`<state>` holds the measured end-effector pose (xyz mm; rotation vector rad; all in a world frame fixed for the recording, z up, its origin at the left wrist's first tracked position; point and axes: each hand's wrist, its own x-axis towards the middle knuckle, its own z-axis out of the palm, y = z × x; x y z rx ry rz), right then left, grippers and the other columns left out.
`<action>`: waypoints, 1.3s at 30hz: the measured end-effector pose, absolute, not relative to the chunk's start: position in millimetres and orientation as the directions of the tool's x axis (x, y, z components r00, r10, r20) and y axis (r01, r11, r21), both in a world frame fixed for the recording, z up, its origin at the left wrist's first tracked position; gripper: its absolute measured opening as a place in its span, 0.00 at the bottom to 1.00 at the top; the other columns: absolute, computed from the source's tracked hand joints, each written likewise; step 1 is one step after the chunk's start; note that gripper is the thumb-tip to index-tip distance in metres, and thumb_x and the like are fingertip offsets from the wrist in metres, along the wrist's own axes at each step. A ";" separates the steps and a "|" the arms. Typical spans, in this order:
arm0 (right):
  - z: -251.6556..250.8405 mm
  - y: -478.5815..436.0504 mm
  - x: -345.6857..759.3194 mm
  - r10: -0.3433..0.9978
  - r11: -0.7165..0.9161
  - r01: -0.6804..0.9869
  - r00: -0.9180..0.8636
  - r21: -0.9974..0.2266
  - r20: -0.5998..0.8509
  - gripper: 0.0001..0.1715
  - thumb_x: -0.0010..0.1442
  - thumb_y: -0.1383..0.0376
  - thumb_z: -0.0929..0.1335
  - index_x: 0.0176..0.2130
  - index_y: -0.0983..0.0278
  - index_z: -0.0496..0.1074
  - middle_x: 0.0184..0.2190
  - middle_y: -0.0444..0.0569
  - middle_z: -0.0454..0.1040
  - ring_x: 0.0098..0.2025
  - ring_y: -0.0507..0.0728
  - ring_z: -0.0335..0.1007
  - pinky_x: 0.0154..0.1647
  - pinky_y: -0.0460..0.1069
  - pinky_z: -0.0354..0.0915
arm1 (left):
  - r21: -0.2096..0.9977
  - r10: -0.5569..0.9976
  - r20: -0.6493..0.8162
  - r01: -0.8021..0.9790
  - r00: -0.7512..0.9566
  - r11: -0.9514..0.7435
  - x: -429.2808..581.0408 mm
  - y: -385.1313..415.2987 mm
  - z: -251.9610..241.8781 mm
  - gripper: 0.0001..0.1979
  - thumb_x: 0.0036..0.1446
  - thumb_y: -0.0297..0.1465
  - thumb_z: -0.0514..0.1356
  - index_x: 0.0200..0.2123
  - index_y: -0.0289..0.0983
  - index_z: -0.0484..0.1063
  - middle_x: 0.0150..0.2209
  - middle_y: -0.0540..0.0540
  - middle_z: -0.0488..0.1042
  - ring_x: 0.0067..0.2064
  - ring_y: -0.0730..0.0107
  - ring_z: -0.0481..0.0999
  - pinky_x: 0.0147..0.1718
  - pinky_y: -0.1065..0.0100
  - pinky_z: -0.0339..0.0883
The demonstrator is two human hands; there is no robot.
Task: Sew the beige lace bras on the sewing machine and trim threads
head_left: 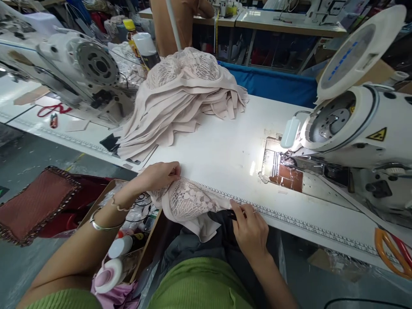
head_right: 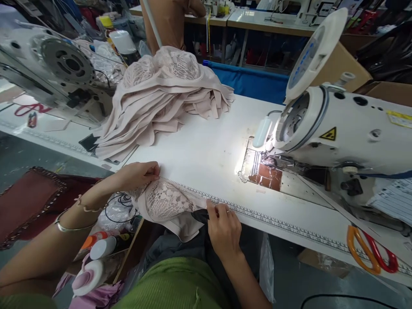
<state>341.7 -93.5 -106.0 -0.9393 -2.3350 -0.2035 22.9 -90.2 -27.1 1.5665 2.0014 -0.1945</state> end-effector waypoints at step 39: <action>-103.1 -70.8 329.9 0.536 0.823 0.560 -0.711 -0.094 0.454 0.08 0.69 0.62 0.68 0.38 0.65 0.72 0.33 0.49 0.72 0.34 0.55 0.67 0.33 0.50 0.58 | 0.302 0.858 -0.501 0.907 -0.111 0.293 9.9 -92.0 -45.5 0.11 0.58 0.42 0.51 0.36 0.42 0.66 0.32 0.44 0.80 0.34 0.52 0.78 0.31 0.63 0.62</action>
